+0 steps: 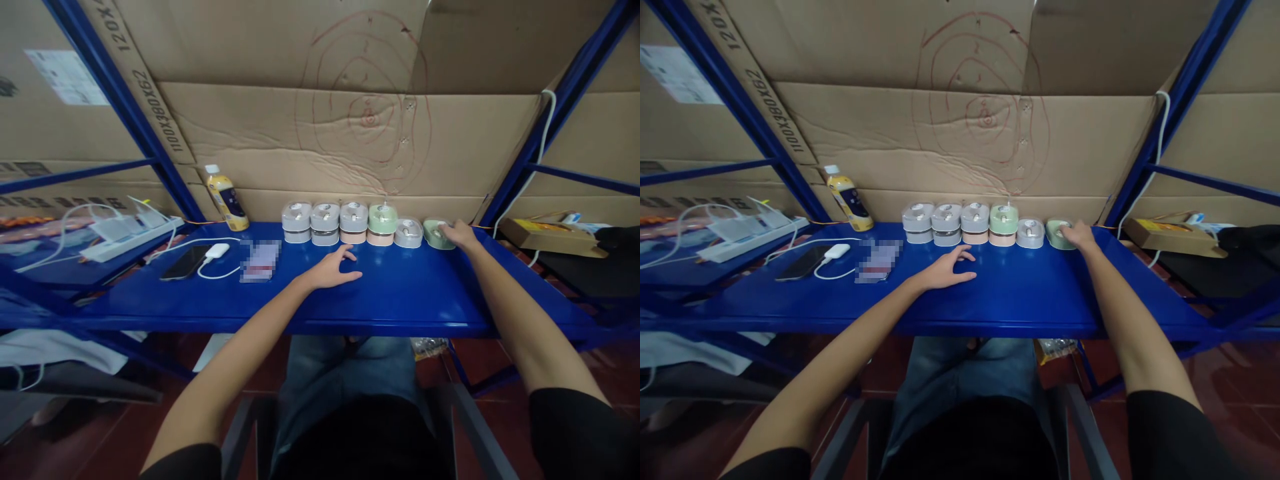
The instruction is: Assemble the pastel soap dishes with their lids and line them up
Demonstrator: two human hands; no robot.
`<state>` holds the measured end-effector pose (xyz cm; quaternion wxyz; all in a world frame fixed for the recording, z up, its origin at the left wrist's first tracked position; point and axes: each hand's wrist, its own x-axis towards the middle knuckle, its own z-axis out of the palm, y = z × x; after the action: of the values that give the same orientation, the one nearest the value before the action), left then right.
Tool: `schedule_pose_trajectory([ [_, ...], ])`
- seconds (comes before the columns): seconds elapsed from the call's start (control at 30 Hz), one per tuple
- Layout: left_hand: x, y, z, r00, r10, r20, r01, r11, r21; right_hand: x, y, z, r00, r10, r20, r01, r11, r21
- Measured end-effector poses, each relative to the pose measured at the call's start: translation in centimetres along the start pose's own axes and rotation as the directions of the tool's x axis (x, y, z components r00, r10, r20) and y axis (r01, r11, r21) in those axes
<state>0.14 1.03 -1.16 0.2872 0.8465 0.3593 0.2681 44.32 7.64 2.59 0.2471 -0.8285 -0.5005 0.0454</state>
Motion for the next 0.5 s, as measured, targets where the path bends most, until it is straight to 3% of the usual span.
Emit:
schedule_pose_trajectory([
  [0.1, 0.1, -0.2, 0.0, 1.0, -0.001, -0.001, 0.001, 1.0, -0.006, -0.7, 0.1, 0.9, 0.998, -0.014, -0.065, 0.016, 0.999, 0.031],
  [0.17, 0.1, -0.3, 0.0, 1.0, 0.007, 0.0, -0.007, 1.0, -0.005, -1.5, 0.3, 1.1, 0.983, -0.068, -0.169, 0.077, 0.996, 0.046],
  [0.27, 0.2, -0.4, 0.0, 1.0, 0.015, 0.007, -0.015, 1.0, -0.001, -3.1, -0.2, 1.4, 0.896, -0.352, -0.271, 0.356, 0.934, -0.036],
  [0.33, 0.2, -0.4, 0.0, 1.0, 0.01, 0.013, -0.01, 1.0, 0.005, -4.2, -1.3, 1.9, 0.783, -0.596, -0.174, 0.583, 0.803, -0.125],
  [0.4, 0.2, -0.3, 0.0, 1.0, 0.008, 0.012, -0.008, 1.0, 0.017, -5.6, -2.6, 2.5, 0.681, -0.732, -0.02, 0.719, 0.675, -0.167],
  [0.5, 0.1, -0.3, 0.0, 1.0, 0.011, 0.008, -0.011, 0.999, 0.035, -8.0, -4.3, 2.5, 0.651, -0.75, 0.117, 0.755, 0.623, -0.205],
])
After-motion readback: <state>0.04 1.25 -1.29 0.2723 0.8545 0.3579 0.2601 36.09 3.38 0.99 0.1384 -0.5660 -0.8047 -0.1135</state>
